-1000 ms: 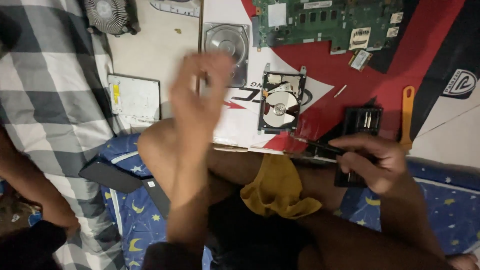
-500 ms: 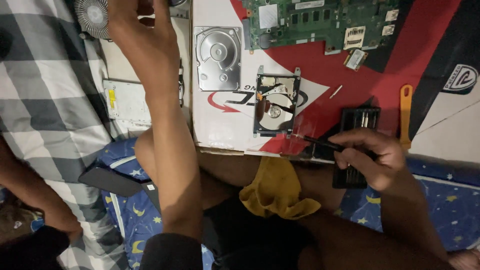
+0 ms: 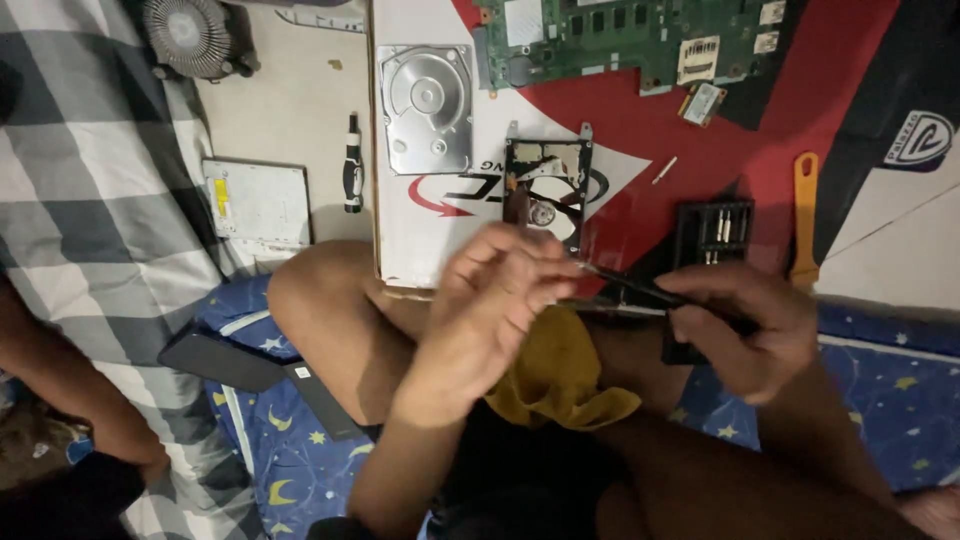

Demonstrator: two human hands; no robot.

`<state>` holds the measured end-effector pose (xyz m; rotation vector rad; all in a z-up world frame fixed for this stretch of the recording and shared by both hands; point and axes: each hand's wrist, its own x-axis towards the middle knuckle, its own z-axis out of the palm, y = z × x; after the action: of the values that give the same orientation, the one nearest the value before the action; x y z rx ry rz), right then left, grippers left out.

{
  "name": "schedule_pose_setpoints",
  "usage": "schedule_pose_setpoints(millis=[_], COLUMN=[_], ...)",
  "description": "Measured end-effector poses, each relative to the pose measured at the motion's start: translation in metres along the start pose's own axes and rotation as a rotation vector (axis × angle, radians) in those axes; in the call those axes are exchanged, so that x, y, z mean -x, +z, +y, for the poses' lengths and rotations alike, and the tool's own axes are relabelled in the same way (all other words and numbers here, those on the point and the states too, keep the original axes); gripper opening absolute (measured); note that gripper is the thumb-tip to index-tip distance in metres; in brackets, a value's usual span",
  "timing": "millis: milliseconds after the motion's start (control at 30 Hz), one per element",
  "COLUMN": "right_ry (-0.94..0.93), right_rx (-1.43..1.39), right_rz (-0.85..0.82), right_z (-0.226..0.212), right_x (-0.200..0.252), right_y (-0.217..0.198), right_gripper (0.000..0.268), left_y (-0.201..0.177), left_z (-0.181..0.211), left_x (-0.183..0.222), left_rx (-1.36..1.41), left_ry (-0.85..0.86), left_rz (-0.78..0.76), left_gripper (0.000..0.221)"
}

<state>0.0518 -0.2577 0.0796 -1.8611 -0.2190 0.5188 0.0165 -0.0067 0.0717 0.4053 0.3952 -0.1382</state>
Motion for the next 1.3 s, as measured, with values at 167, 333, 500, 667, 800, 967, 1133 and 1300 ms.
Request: schedule_pose_setpoints(millis=[167, 333, 500, 667, 800, 967, 1133, 1300], right_ry=[0.080, 0.020, -0.060, -0.124, -0.170, -0.187, -0.086, -0.096], right_rx=[0.191, 0.225, 0.260, 0.173, 0.169, 0.203, 0.261, 0.265], right_rz=[-0.005, -0.015, -0.002, -0.053, -0.055, -0.016, -0.047, -0.016], right_z=[-0.020, -0.033, -0.031, -0.022, -0.020, -0.020, -0.023, -0.024], right_x=[0.004, 0.000, -0.004, -0.004, -0.006, -0.005, -0.001, -0.001], right_y=[0.001, 0.003, 0.001, -0.003, -0.005, -0.005, -0.008, -0.006], right_gripper=[0.022, 0.021, 0.019, 0.024, 0.023, 0.022, 0.022, 0.021], left_y=[0.001, 0.001, -0.002, -0.003, -0.003, -0.001, -0.001, 0.000], left_z=[-0.027, -0.030, -0.036, -0.039, -0.040, -0.040, -0.041, -0.018], left_x=[0.005, 0.007, 0.005, 0.003, 0.003, 0.002, 0.004, 0.001], left_rx=[0.076, 0.098, 0.093, 0.136, 0.158, 0.154, 0.123, -0.249], left_ry=[-0.099, -0.084, -0.093, -0.114, -0.146, -0.157, -0.110, 0.147], left_rz=[0.122, 0.118, 0.153, 0.151, 0.162, 0.148, 0.135, 0.160], left_gripper=[0.011, 0.010, 0.010, 0.008, 0.011, 0.014, 0.010, 0.009])
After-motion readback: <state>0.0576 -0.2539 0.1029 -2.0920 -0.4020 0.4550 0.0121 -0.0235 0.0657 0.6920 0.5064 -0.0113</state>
